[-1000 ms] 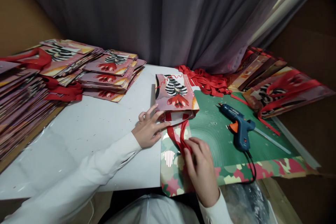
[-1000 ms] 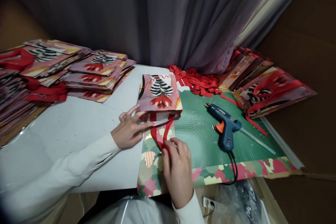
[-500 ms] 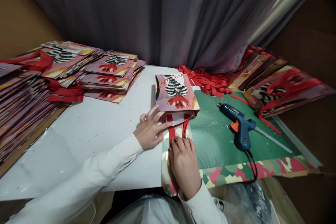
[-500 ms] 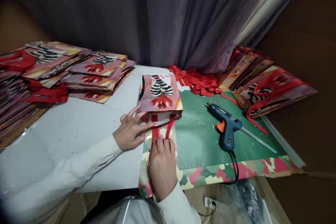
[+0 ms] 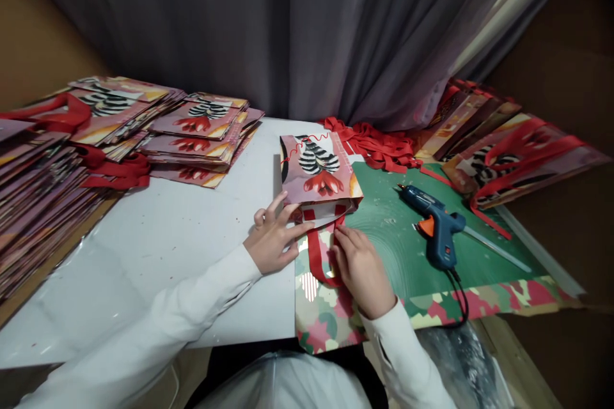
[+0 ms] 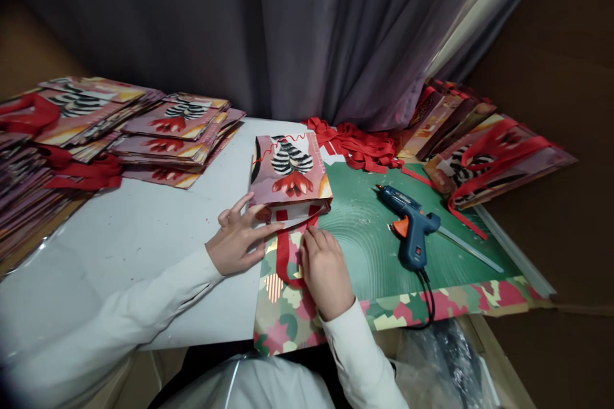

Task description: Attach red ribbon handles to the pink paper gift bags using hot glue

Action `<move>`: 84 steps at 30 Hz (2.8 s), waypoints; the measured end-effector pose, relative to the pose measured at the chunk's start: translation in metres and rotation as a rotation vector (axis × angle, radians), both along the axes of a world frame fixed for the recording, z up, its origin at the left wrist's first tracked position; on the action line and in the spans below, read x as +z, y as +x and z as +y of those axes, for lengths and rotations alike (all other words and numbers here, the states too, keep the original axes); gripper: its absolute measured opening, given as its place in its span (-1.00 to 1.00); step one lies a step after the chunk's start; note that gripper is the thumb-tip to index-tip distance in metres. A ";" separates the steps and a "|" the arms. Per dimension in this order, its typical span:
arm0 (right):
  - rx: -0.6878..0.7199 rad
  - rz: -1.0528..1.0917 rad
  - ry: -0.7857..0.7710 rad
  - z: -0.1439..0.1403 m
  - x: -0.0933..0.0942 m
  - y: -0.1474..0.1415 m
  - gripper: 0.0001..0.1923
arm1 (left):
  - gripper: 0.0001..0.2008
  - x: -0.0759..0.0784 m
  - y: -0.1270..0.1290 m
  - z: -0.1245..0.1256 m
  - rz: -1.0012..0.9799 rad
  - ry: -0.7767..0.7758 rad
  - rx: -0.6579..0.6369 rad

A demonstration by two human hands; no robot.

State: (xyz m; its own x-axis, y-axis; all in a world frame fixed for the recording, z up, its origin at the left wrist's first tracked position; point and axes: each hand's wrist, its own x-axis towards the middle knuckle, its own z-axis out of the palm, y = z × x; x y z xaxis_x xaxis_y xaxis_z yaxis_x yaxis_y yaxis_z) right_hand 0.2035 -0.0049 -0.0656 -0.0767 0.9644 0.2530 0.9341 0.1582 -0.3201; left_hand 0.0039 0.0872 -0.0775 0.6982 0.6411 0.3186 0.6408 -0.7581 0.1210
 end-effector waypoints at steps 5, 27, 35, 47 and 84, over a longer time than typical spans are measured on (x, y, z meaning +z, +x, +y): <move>0.023 -0.015 -0.059 0.002 -0.003 0.022 -0.79 | -0.49 -0.001 0.000 0.000 0.011 0.014 0.001; 0.282 -0.220 -0.057 0.026 0.008 0.054 -0.79 | -0.52 -0.003 0.000 -0.004 -0.011 -0.039 0.000; 0.323 -0.256 -0.062 0.020 0.009 0.060 -0.79 | -0.52 0.000 0.002 -0.008 -0.023 -0.058 0.022; 0.205 -0.224 -0.005 0.026 0.002 0.050 -0.72 | -0.49 0.002 0.005 -0.010 -0.043 -0.025 0.010; -0.564 1.420 -0.016 -0.068 0.004 0.152 -0.46 | -0.53 -0.009 0.008 -0.016 -0.066 0.046 0.019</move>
State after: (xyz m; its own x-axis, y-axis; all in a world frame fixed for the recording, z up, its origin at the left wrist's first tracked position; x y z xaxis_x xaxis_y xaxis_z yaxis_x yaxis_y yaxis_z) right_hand 0.3556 -0.0728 -0.0620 0.5792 0.7873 -0.2116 -0.2014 -0.1134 -0.9729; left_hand 0.0119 0.0717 -0.0865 0.6627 0.6374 0.3932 0.6468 -0.7518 0.1284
